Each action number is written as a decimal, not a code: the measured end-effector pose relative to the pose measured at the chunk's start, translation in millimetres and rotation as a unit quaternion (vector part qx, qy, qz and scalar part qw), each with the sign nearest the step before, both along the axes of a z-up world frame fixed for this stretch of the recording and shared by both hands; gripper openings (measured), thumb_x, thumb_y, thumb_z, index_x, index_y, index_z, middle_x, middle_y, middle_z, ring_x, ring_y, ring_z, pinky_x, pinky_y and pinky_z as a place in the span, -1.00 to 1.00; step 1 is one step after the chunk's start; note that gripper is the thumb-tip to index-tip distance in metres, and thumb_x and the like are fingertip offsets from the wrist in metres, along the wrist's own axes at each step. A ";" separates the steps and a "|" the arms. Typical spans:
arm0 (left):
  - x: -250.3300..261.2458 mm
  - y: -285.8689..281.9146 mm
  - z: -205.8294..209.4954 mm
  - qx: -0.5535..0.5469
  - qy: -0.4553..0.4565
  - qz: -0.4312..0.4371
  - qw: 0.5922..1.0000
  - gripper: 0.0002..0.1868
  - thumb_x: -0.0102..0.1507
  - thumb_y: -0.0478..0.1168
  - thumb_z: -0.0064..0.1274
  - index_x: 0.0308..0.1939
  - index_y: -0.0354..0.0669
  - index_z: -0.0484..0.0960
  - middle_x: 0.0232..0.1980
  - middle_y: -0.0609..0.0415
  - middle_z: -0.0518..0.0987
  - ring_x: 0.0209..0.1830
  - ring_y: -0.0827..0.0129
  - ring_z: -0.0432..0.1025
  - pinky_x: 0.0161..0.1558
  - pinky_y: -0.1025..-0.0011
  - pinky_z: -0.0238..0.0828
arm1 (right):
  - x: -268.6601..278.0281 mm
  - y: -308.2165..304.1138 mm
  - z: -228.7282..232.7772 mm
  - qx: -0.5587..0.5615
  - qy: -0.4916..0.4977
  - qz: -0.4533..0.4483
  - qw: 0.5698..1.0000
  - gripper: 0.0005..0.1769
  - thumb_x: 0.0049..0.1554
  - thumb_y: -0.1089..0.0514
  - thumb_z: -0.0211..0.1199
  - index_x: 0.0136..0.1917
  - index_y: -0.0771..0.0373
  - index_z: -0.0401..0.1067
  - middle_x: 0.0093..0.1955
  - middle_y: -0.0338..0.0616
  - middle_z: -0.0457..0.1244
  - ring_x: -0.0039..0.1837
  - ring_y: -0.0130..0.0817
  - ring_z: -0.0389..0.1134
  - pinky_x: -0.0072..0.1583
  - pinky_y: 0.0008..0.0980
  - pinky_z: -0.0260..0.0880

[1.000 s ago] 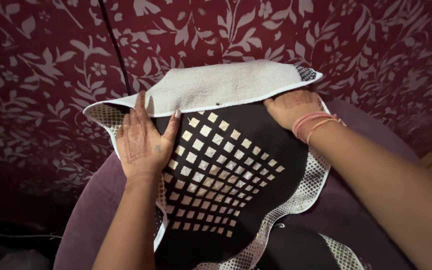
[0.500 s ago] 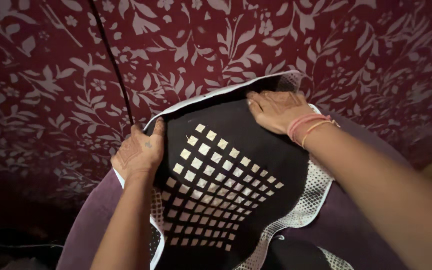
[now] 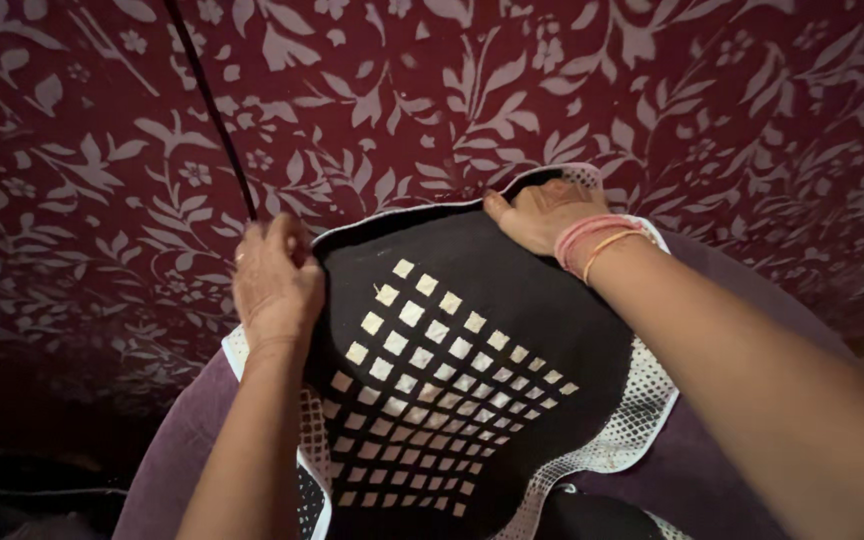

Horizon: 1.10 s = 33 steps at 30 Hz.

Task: The person folds a black and white patterned seat cushion and a maroon patterned fabric cover by hand.

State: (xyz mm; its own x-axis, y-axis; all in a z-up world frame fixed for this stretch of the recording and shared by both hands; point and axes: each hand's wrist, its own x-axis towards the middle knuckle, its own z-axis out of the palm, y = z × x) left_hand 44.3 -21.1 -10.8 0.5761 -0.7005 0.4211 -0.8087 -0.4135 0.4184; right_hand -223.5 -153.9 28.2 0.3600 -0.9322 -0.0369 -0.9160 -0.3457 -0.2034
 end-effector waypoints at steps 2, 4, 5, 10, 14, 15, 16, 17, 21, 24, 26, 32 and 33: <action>-3.6 6.1 -0.3 -0.048 -0.022 -0.074 0.996 -0.74 0.31 -0.31 -0.11 -0.01 0.05 0.62 0.12 0.01 0.58 0.24 0.16 0.45 0.24 0.18 0.37 | -0.5 -2.9 -4.6 0.000 0.011 0.011 1.000 -0.16 0.31 -0.40 -0.37 0.24 0.19 0.54 0.35 0.13 0.30 0.42 0.05 0.29 0.46 0.06 0.16; -7.6 10.5 2.0 -0.099 -0.044 -0.150 0.983 -0.68 0.32 -0.40 -0.16 -0.03 0.07 0.63 0.06 0.05 0.61 0.23 0.19 0.47 0.22 0.22 0.40 | -3.8 -8.4 -11.4 -0.003 0.021 0.019 1.000 -0.18 0.33 -0.39 -0.38 0.28 0.14 0.54 0.36 0.12 0.31 0.42 0.04 0.31 0.49 0.03 0.16; -9.0 12.2 4.6 -0.100 -0.069 -0.170 0.978 -0.62 0.30 -0.42 -0.19 -0.02 0.11 0.66 0.07 0.05 0.62 0.20 0.15 0.46 0.23 0.20 0.37 | -5.9 -11.0 -17.1 -0.020 -0.025 0.069 0.997 -0.26 0.30 -0.34 -0.40 0.39 0.03 0.39 0.38 0.05 0.28 0.40 0.05 0.28 0.44 0.02 0.18; -12.7 13.5 21.8 0.029 -0.008 -0.138 0.990 -0.59 0.34 -0.25 -0.26 0.05 0.20 0.70 0.07 -0.03 0.63 0.19 0.04 0.44 0.23 0.11 0.33 | -6.6 -24.1 -35.4 -0.165 -0.152 0.243 0.944 -0.35 0.31 -0.29 -0.39 0.40 0.04 0.27 0.38 0.01 0.26 0.42 0.00 0.25 0.33 -0.04 0.26; -11.1 7.1 30.9 0.133 0.065 -0.092 0.985 -0.44 0.34 0.13 -0.37 0.14 0.03 0.65 0.21 -0.12 0.58 0.28 -0.03 0.41 0.29 0.04 0.28 | -5.5 -16.9 -17.6 -0.072 -0.098 0.206 0.971 -0.28 0.27 -0.35 -0.44 0.44 -0.09 0.31 0.21 0.04 0.33 0.27 0.04 0.33 0.30 0.03 0.27; -10.3 3.8 32.2 0.187 0.067 -0.060 0.978 -0.32 0.34 0.28 -0.39 0.19 -0.06 0.63 0.24 -0.20 0.57 0.32 -0.06 0.40 0.32 0.01 0.27 | -2.3 -14.6 -9.7 -0.002 -0.032 0.151 0.988 -0.24 0.27 -0.37 -0.48 0.44 -0.15 0.35 0.14 0.02 0.37 0.24 0.03 0.38 0.34 0.03 0.29; -9.2 1.2 33.8 0.186 0.067 -0.059 0.978 -0.32 0.34 0.28 -0.39 0.19 -0.06 0.63 0.24 -0.20 0.57 0.32 -0.06 0.40 0.32 0.01 0.27 | 3.2 -11.7 -2.3 -0.002 -0.033 0.152 0.988 -0.24 0.27 -0.37 -0.48 0.44 -0.15 0.35 0.14 0.02 0.37 0.24 0.03 0.38 0.34 0.03 0.29; -8.0 -1.3 35.2 0.216 0.091 -0.037 0.971 -0.20 0.33 0.38 -0.41 0.22 -0.15 0.59 0.27 -0.22 0.54 0.36 -0.08 0.37 0.35 0.00 0.23 | 9.5 -9.2 4.3 0.045 -0.001 0.115 0.992 -0.09 0.31 -0.46 -0.51 0.33 0.19 0.42 0.20 0.19 0.34 0.26 0.11 0.37 0.28 0.03 0.40; -2.4 -8.4 34.6 0.243 0.122 -0.017 0.962 -0.05 0.30 0.51 -0.45 0.25 -0.24 0.56 0.33 -0.25 0.48 0.43 -0.08 0.30 0.40 0.00 0.16 | 25.7 -8.3 15.6 0.104 0.024 0.082 0.991 0.10 0.24 -0.56 -0.58 0.08 0.26 0.59 0.09 0.12 0.39 0.22 -0.02 0.42 0.34 0.00 0.30; -3.6 -4.3 31.4 0.184 0.087 -0.002 0.979 -0.14 0.29 0.42 -0.35 0.24 -0.25 0.53 0.30 -0.29 0.46 0.36 -0.12 0.32 0.32 -0.02 0.20 | 29.2 -11.8 7.8 0.062 0.028 0.063 0.996 0.09 0.29 -0.56 -0.55 0.00 0.32 0.57 0.06 0.12 0.35 0.19 0.00 0.38 0.29 0.06 0.29; -9.8 2.8 31.7 0.173 0.074 0.003 0.982 -0.21 0.32 0.35 -0.33 0.21 -0.23 0.59 0.27 -0.28 0.51 0.35 -0.10 0.36 0.33 0.01 0.24 | 25.1 -9.2 -2.9 0.023 -0.001 0.051 0.998 0.00 0.32 -0.48 -0.46 -0.07 0.32 0.59 0.01 0.10 0.39 0.13 -0.04 0.42 0.25 0.05 0.33; -22.9 16.6 26.5 0.069 -0.055 -0.094 0.992 -0.40 0.38 0.17 -0.26 0.28 -0.13 0.56 0.24 -0.21 0.57 0.27 -0.06 0.43 0.31 0.06 0.30 | 8.0 17.2 -30.0 -0.185 -0.117 0.026 0.975 -0.32 0.39 -0.28 -0.21 -0.04 0.17 0.60 0.04 0.02 0.42 0.14 -0.03 0.40 0.31 0.05 0.27; -23.9 18.1 22.8 -0.012 -0.133 -0.155 0.979 -0.37 0.41 0.15 -0.24 0.30 -0.29 0.48 0.30 -0.22 0.52 0.28 -0.08 0.40 0.30 0.07 0.28 | 4.4 21.9 -32.5 -0.197 -0.117 0.028 0.973 -0.37 0.40 -0.25 -0.20 -0.02 0.12 0.60 0.04 -0.04 0.43 0.17 -0.09 0.39 0.36 0.05 0.22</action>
State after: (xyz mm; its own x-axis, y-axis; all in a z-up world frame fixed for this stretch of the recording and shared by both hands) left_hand 20.4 -3.0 11.9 0.2053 -0.8126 0.5454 -0.9754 -0.1239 0.1825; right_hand -219.2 -132.0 -4.3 0.3667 -0.8355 0.4092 -0.8376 -0.4879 -0.2457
